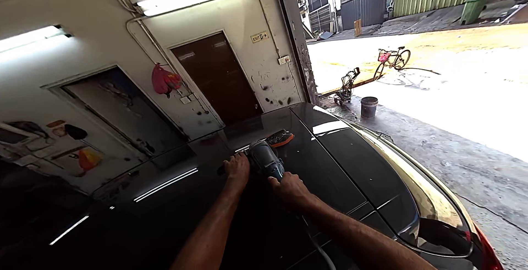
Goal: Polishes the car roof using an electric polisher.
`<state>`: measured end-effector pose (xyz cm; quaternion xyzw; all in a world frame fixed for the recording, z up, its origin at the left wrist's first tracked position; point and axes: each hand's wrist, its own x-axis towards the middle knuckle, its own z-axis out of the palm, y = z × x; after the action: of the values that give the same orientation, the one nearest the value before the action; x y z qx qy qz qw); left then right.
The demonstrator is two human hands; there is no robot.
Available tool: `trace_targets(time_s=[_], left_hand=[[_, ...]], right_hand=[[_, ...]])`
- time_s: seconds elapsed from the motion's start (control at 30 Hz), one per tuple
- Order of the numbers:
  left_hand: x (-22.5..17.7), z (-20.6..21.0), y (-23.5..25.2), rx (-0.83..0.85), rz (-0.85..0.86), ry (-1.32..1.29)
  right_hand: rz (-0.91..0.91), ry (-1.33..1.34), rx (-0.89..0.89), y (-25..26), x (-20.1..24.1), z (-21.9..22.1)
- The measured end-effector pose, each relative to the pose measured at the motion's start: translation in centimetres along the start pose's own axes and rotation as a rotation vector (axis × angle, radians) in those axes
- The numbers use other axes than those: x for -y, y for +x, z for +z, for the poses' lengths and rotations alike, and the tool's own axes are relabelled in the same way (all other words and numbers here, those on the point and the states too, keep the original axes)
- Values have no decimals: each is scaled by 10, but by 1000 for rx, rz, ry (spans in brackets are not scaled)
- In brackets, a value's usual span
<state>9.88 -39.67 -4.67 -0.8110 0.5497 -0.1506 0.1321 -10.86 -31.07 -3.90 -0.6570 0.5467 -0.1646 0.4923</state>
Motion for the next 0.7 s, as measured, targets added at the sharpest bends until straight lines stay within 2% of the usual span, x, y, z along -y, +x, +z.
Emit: trace_targets(time_s=[0.43,0.7], left_hand=[[-111,-35,1,-29,135,-26],[-169,-57,5,-35,254,-19]], right_hand=[[112,17,-90,-24,-57,-78],[172,104,-155,-24,-97,-111]])
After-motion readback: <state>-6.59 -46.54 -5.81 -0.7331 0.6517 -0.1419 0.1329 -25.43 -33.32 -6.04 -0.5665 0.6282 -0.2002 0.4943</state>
